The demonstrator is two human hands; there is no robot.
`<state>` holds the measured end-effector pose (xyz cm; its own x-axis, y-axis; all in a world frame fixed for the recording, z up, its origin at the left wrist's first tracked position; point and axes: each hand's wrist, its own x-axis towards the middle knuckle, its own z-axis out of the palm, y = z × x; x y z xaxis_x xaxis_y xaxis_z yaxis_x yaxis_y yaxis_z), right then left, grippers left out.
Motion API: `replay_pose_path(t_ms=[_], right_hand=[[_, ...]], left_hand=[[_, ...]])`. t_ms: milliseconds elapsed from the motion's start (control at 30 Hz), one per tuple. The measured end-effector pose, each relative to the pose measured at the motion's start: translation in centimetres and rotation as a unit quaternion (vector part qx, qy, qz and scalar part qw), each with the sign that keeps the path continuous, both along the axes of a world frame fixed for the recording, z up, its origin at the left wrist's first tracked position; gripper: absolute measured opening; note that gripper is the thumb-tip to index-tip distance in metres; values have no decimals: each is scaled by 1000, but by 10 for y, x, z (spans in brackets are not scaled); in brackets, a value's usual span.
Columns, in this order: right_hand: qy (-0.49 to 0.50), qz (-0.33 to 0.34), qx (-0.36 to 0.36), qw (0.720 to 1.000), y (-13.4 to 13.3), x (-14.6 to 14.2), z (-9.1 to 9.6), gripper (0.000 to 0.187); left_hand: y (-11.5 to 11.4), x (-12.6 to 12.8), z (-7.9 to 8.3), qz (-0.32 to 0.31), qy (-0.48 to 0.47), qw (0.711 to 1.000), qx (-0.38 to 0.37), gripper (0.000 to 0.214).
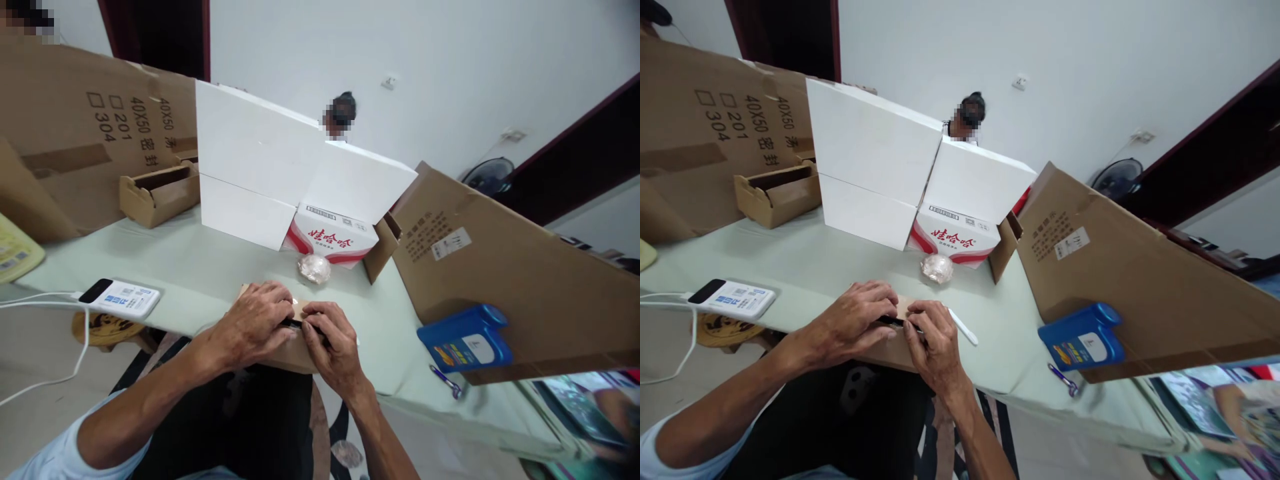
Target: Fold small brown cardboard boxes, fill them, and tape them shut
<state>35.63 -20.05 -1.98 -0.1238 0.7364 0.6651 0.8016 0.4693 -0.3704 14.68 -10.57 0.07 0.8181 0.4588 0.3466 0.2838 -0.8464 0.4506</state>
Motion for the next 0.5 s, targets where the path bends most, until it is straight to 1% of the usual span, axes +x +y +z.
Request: replay_pose_path(t_ms=[100, 200, 267, 400, 500], right_hand=[[-2, 3, 11, 1000, -2, -1, -1, 17], [-5, 0, 8, 1000, -3, -1, -2, 17], [-2, -4, 8, 1000, -3, 0, -3, 17], [2, -11, 13, 1000, -2, 1, -6, 14], [-4, -28, -1, 1000, 0, 1, -6, 12]], left_hand=[[-1, 7, 0, -3, -12, 999, -31, 7], [-4, 10, -1, -11, -38, 998, -42, 12], [-5, 12, -3, -21, -61, 997, -36, 15], [-5, 11, -7, -31, -107, 994, -1, 19], [-6, 9, -8, -62, -138, 989, -1, 23]])
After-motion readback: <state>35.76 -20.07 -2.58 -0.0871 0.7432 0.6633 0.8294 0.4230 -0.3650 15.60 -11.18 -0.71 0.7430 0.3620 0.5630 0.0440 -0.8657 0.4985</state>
